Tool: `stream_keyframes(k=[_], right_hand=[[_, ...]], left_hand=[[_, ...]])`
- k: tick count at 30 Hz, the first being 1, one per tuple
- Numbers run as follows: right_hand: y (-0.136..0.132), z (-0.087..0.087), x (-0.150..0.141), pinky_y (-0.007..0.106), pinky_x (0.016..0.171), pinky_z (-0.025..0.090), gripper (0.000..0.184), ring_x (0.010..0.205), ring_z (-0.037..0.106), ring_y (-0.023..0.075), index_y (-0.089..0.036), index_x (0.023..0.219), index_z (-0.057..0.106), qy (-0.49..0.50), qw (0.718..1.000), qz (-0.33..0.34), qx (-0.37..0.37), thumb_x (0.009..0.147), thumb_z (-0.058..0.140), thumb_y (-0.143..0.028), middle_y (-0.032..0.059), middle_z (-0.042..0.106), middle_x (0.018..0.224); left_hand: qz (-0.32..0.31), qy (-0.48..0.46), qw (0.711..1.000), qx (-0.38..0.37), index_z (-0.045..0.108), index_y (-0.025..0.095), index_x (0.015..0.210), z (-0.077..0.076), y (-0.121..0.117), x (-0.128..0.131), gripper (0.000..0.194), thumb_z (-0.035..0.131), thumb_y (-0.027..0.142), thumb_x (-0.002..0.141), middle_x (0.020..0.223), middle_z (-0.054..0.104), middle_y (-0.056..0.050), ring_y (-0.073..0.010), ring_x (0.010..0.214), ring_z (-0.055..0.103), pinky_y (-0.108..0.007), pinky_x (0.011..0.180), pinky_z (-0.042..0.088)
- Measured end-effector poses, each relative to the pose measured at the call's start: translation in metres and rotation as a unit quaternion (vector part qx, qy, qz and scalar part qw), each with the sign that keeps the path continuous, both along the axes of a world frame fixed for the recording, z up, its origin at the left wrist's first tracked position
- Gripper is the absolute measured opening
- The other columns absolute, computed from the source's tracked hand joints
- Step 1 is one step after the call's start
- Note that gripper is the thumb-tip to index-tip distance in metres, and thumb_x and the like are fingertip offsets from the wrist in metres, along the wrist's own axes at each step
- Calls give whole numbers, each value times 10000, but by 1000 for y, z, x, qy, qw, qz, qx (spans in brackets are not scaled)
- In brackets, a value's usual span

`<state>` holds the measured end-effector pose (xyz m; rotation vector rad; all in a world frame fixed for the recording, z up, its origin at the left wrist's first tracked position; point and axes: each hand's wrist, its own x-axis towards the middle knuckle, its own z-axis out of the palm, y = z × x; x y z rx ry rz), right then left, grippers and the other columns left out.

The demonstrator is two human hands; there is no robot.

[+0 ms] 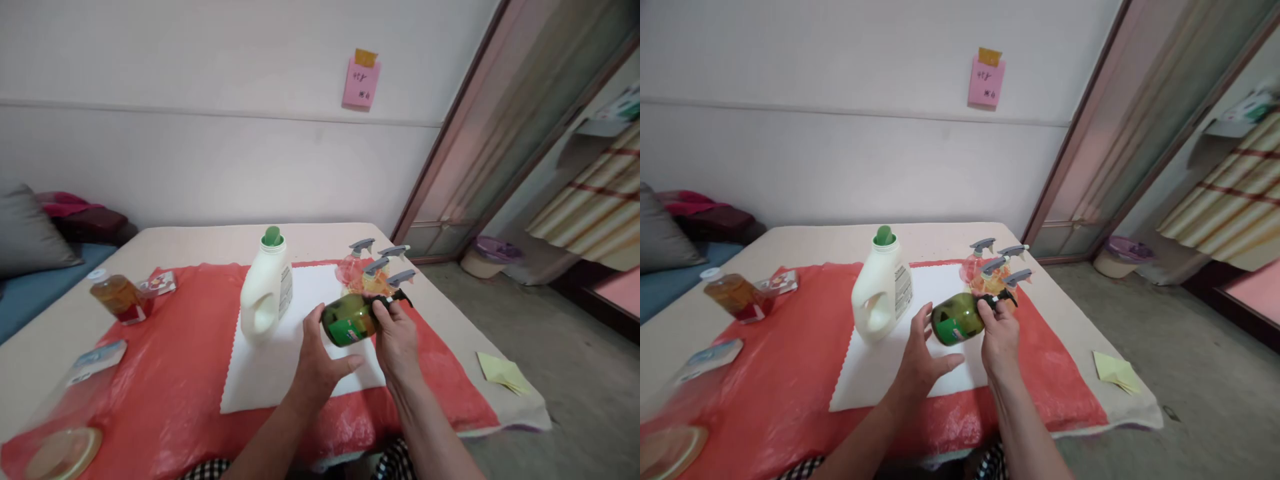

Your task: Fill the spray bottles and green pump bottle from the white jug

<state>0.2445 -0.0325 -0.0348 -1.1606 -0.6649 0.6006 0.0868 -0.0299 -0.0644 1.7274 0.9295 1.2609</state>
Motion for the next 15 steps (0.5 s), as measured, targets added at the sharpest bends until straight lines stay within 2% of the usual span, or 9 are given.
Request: stream_keyframes(k=[2, 5, 8, 10, 12, 15], right_hand=[[-8, 9, -11, 422, 902, 549, 375, 954, 716, 254, -210, 995, 761, 54, 998, 36, 23, 740, 803, -482, 81, 784, 1026], [-16, 22, -19, 458, 949, 534, 336, 961, 720, 265, -222, 927, 775, 127, 987, 87, 37, 698, 852, -456, 81, 793, 987], [-23, 30, -19, 493, 969, 529, 329, 968, 726, 285, -222, 908, 780, 154, 980, 118, 45, 683, 869, -445, 88, 796, 970], [-26, 33, -16, 499, 983, 525, 322, 1001, 723, 294, -226, 903, 781, 157, 979, 122, 44, 669, 880, -424, 86, 797, 977], [-28, 34, -13, 496, 995, 521, 308, 1038, 716, 298, -235, 906, 780, 159, 977, 134, 45, 674, 880, -412, 83, 796, 999], [-30, 34, -12, 488, 1003, 520, 312, 1083, 702, 308, -238, 905, 778, 159, 970, 178, 54, 675, 878, -423, 92, 790, 1045]], left_hand=[[11, -28, 999, 17, 352, 245, 1444, 2, -2, -1, 1048, 908, 329, 560, 1441, 426, -144, -352, 1362, 444, -553, 1128, 406], [42, -35, 998, 20, 395, 249, 1402, 12, -8, -3, 1009, 907, 289, 534, 1421, 447, -133, -346, 1334, 462, -547, 1128, 394], [16, -37, 998, -44, 456, 246, 1329, 25, -13, -7, 944, 915, 273, 504, 1323, 541, -100, -310, 1200, 554, -490, 1060, 449], [-28, -66, 990, -125, 488, 249, 1278, 31, -14, -8, 883, 916, 271, 507, 1222, 601, -63, -265, 1069, 605, -423, 963, 499], [-96, -130, 961, -224, 510, 246, 1231, 33, -13, -8, 832, 918, 277, 506, 1133, 639, -34, -229, 961, 624, -362, 857, 522], [-208, -252, 882, -338, 569, 208, 1162, 31, -9, -8, 687, 884, 306, 560, 1043, 680, -31, -211, 902, 638, -311, 789, 515]])
